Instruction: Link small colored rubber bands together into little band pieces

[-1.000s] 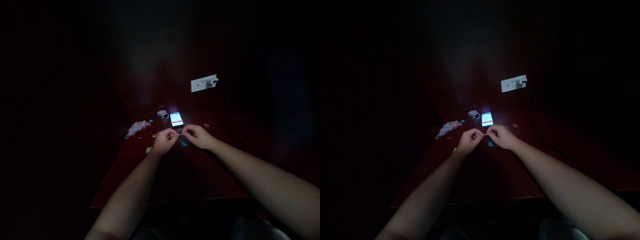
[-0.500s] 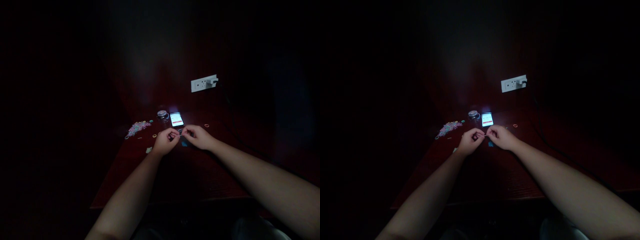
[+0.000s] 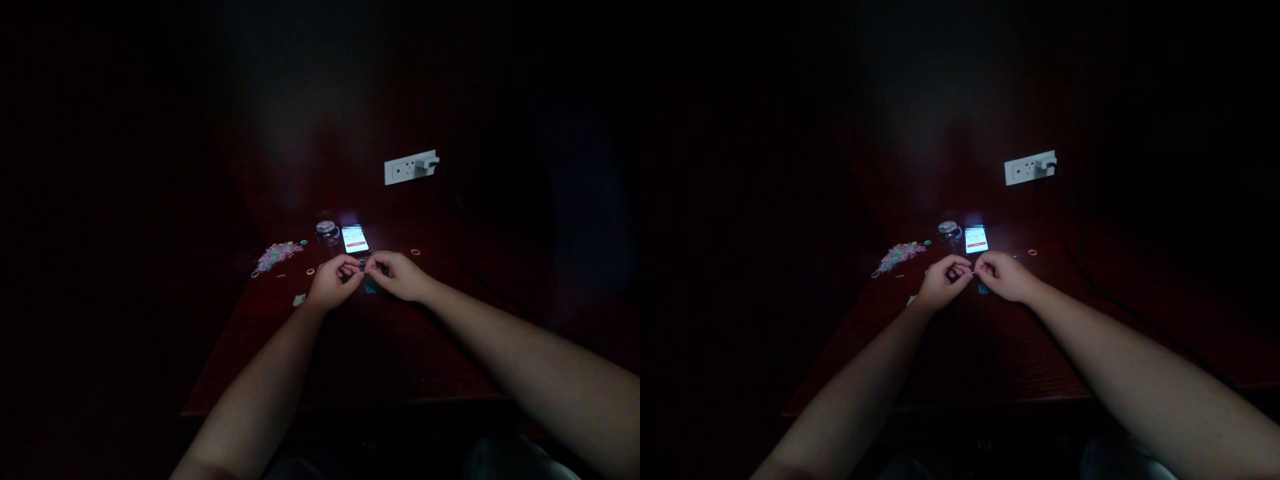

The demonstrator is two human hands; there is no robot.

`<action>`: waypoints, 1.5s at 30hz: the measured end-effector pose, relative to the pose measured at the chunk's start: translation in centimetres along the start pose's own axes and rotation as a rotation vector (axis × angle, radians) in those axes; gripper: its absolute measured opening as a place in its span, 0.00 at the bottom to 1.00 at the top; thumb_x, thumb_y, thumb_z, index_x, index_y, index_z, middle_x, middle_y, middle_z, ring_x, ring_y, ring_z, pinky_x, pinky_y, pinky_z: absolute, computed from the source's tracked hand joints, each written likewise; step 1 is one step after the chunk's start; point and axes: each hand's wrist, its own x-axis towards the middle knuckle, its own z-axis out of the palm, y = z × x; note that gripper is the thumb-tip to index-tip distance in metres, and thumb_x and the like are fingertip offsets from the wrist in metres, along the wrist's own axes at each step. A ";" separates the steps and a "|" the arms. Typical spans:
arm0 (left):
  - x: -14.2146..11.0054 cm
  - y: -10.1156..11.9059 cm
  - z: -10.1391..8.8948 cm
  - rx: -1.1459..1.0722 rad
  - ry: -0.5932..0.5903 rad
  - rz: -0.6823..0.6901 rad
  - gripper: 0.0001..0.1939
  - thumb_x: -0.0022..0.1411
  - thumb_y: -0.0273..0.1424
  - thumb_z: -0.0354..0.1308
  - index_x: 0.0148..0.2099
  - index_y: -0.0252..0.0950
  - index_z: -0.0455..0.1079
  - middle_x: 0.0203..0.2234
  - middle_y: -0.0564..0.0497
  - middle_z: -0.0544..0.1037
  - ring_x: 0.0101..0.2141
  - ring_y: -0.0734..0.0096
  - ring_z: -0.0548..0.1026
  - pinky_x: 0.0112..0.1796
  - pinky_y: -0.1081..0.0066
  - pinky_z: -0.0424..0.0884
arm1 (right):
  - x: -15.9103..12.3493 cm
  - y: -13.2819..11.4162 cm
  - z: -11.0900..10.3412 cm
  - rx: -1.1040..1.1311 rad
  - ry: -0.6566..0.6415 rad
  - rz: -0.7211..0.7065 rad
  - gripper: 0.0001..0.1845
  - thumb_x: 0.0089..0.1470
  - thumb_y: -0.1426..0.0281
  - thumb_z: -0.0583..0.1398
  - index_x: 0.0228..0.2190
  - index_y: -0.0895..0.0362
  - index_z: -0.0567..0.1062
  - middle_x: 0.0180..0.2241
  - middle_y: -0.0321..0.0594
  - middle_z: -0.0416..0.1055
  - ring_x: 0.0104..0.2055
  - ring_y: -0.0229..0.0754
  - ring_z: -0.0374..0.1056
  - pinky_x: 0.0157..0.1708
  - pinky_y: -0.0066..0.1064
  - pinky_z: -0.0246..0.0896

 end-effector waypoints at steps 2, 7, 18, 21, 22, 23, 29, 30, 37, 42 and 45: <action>0.0 0.1 -0.1 0.007 0.003 0.004 0.10 0.55 0.29 0.60 0.41 0.34 0.71 0.32 0.49 0.78 0.31 0.75 0.74 0.32 0.74 0.66 | 0.0 0.0 0.0 -0.003 -0.002 -0.001 0.08 0.53 0.69 0.56 0.28 0.60 0.73 0.25 0.38 0.68 0.26 0.36 0.62 0.27 0.27 0.57; 0.0 -0.1 -0.1 0.014 -0.007 -0.023 0.06 0.57 0.30 0.58 0.36 0.34 0.72 0.28 0.51 0.77 0.28 0.76 0.71 0.30 0.75 0.65 | 0.0 0.1 -0.1 0.003 0.006 -0.003 0.08 0.54 0.68 0.57 0.28 0.59 0.73 0.25 0.39 0.69 0.27 0.37 0.63 0.27 0.27 0.57; 0.1 -0.8 0.1 -0.046 0.028 -0.041 0.06 0.57 0.31 0.58 0.34 0.33 0.71 0.26 0.51 0.75 0.26 0.77 0.69 0.28 0.76 0.64 | 0.0 0.4 -0.1 0.022 0.036 -0.006 0.07 0.53 0.68 0.57 0.29 0.59 0.73 0.25 0.38 0.68 0.26 0.36 0.62 0.26 0.26 0.58; 0.1 -0.9 0.1 -0.062 0.036 -0.052 0.07 0.57 0.32 0.58 0.34 0.33 0.71 0.26 0.51 0.74 0.26 0.77 0.68 0.28 0.76 0.64 | 0.0 0.5 -0.1 0.014 0.044 -0.008 0.06 0.53 0.70 0.57 0.28 0.59 0.72 0.25 0.38 0.68 0.26 0.36 0.62 0.26 0.27 0.58; 0.1 -1.0 0.1 -0.067 0.038 -0.054 0.07 0.57 0.32 0.58 0.34 0.33 0.71 0.26 0.51 0.74 0.26 0.77 0.68 0.28 0.76 0.63 | 0.0 0.5 -0.1 0.014 0.043 -0.008 0.06 0.52 0.70 0.57 0.28 0.59 0.72 0.25 0.38 0.68 0.26 0.36 0.62 0.26 0.27 0.58; 0.1 -1.0 0.1 -0.071 0.038 -0.055 0.07 0.57 0.32 0.58 0.34 0.33 0.70 0.26 0.51 0.74 0.26 0.77 0.68 0.28 0.76 0.63 | 0.0 0.5 -0.1 0.017 0.043 -0.006 0.05 0.52 0.71 0.57 0.28 0.59 0.72 0.25 0.38 0.68 0.26 0.36 0.62 0.26 0.27 0.58; 0.0 -0.9 0.2 -0.079 0.045 -0.055 0.07 0.56 0.32 0.59 0.34 0.33 0.71 0.26 0.52 0.74 0.26 0.77 0.68 0.28 0.76 0.64 | -0.1 0.5 0.0 0.064 0.036 0.018 0.04 0.49 0.73 0.57 0.30 0.59 0.71 0.24 0.36 0.67 0.24 0.35 0.61 0.24 0.26 0.58; 0.0 -0.9 0.1 -0.077 0.044 -0.052 0.07 0.56 0.32 0.59 0.34 0.33 0.71 0.26 0.52 0.74 0.26 0.77 0.68 0.28 0.76 0.64 | -0.1 0.4 0.0 0.069 0.033 0.020 0.04 0.49 0.73 0.58 0.31 0.59 0.71 0.24 0.36 0.67 0.24 0.35 0.61 0.24 0.26 0.57; 0.0 -0.6 0.0 -0.060 0.026 -0.043 0.06 0.56 0.31 0.59 0.34 0.33 0.71 0.26 0.51 0.75 0.27 0.76 0.70 0.28 0.76 0.65 | -0.1 0.1 -0.1 0.061 0.020 0.010 0.03 0.50 0.72 0.57 0.29 0.59 0.71 0.25 0.37 0.68 0.25 0.35 0.61 0.25 0.26 0.57; -0.1 -0.5 -0.1 -0.059 0.015 -0.031 0.06 0.56 0.31 0.59 0.35 0.33 0.72 0.27 0.51 0.75 0.27 0.76 0.70 0.29 0.75 0.65 | 0.0 0.2 0.0 0.071 0.017 0.013 0.02 0.50 0.73 0.57 0.28 0.58 0.70 0.24 0.37 0.67 0.25 0.35 0.60 0.25 0.27 0.57; -0.1 -0.5 -0.1 -0.062 0.014 -0.028 0.06 0.56 0.31 0.59 0.35 0.33 0.71 0.27 0.51 0.75 0.27 0.76 0.70 0.29 0.75 0.65 | 0.0 0.1 -0.1 0.062 0.019 0.003 0.02 0.49 0.73 0.57 0.27 0.59 0.70 0.24 0.37 0.66 0.25 0.35 0.60 0.25 0.27 0.56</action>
